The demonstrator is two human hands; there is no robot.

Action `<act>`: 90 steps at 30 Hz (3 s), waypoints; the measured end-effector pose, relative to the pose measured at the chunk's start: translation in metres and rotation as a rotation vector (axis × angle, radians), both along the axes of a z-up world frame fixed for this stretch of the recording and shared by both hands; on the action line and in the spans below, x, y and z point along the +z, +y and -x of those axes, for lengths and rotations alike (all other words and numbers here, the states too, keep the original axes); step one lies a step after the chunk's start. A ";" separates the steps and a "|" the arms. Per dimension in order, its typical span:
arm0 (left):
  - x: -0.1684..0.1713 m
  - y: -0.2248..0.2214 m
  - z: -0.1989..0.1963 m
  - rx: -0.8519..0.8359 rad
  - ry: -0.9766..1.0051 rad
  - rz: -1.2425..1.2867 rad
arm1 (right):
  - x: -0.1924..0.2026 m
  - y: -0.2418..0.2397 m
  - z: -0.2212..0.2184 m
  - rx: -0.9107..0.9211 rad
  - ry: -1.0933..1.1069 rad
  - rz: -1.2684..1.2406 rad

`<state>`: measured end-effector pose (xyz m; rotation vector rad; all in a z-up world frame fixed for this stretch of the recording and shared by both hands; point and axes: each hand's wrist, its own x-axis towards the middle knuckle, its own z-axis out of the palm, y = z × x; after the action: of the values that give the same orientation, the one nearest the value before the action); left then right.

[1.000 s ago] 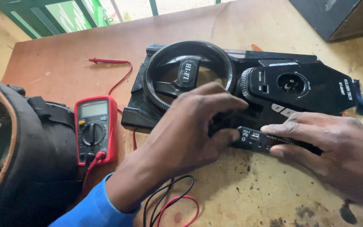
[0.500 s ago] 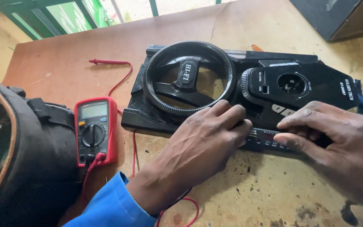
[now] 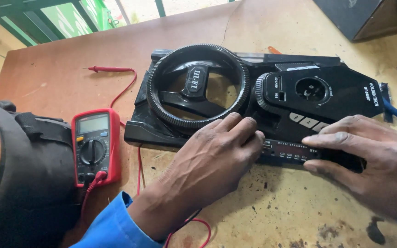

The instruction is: Disassembling a speaker faceplate and internal components using a screwdriver and pry tool.

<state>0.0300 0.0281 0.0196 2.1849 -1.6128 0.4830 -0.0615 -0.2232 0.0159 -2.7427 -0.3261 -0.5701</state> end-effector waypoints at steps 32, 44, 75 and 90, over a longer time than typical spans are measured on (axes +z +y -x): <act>-0.075 -0.049 0.076 0.336 -0.179 0.135 | -0.033 -0.011 0.001 -0.051 -0.047 -0.158; -0.080 -0.049 0.081 0.361 -0.092 0.188 | -0.048 -0.023 0.006 -0.083 0.009 -0.077; -0.079 -0.061 0.065 0.518 -0.402 0.133 | -0.034 -0.021 0.000 -0.007 -0.030 -0.193; -0.077 -0.058 0.072 0.489 -0.273 0.109 | -0.051 -0.026 0.010 -0.137 0.093 -0.174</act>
<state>-0.0421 -0.0300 -0.0578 2.5074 -1.1184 1.0211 -0.0716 -0.2491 -0.0350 -2.6256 -0.0632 -0.4787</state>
